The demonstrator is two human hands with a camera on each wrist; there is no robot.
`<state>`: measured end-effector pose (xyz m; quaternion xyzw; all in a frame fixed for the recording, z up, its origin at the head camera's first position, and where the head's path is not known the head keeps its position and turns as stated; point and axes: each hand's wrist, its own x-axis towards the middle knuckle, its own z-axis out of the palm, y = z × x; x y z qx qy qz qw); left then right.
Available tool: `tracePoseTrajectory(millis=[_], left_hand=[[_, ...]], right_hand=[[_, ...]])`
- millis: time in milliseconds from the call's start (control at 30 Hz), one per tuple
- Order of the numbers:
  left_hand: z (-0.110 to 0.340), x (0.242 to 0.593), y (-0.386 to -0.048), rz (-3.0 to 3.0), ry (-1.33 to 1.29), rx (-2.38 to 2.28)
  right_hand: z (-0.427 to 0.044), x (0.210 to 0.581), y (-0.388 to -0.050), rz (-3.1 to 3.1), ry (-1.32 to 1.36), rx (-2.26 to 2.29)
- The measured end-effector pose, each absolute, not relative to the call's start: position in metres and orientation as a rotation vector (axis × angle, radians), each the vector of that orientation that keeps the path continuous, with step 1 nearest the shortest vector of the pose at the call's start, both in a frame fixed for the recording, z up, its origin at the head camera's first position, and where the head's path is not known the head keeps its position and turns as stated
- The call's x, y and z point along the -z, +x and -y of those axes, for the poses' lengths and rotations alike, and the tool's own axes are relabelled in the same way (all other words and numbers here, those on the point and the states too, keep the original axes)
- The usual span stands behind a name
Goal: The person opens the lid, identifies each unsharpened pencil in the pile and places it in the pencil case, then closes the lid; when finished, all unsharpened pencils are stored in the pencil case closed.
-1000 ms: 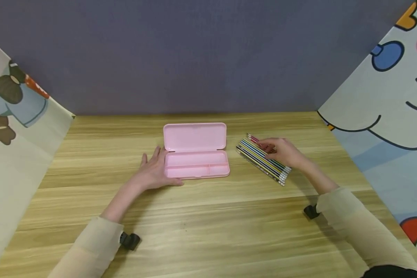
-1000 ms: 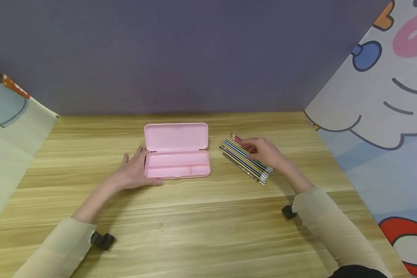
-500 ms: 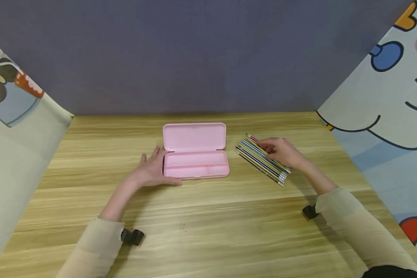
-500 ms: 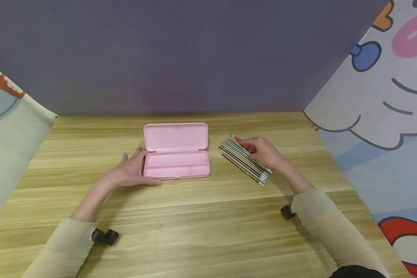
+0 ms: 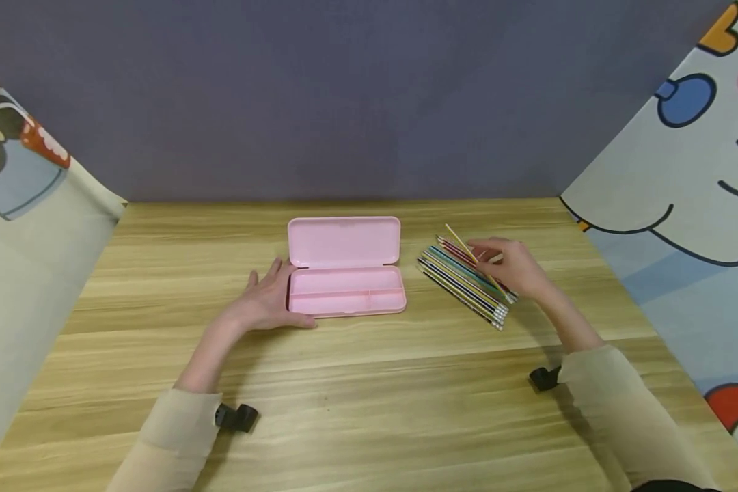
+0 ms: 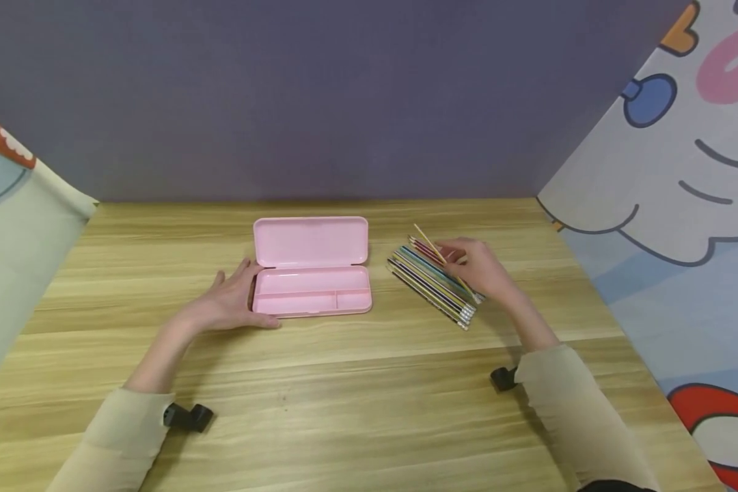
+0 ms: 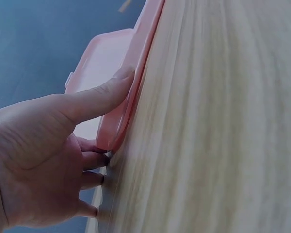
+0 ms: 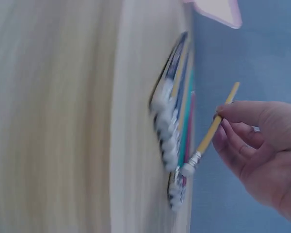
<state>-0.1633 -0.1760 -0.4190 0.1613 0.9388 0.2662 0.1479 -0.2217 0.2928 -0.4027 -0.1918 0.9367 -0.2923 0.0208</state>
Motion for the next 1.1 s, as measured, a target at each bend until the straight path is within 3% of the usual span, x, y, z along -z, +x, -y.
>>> tracePoseTrajectory(millis=[300, 567, 867, 1100], left_hand=[[0.176, 0.42, -0.162, -2.709, 0.465, -0.774], [0.176, 0.42, -0.163, -2.712, 0.47, -0.779], [0.177, 0.416, -0.164, -2.692, 0.467, -0.766], [0.178, 0.413, -0.164, -2.693, 0.481, -0.754]], right_hand=[[-0.27, 0.396, -0.215, -2.95, -0.547, 1.392], [-0.212, 0.385, -0.218, -2.851, -0.642, 1.626], [-0.141, 0.381, -0.224, -2.777, -0.91, 1.585], [-0.115, 0.388, -0.223, -2.737, -1.038, 1.313]])
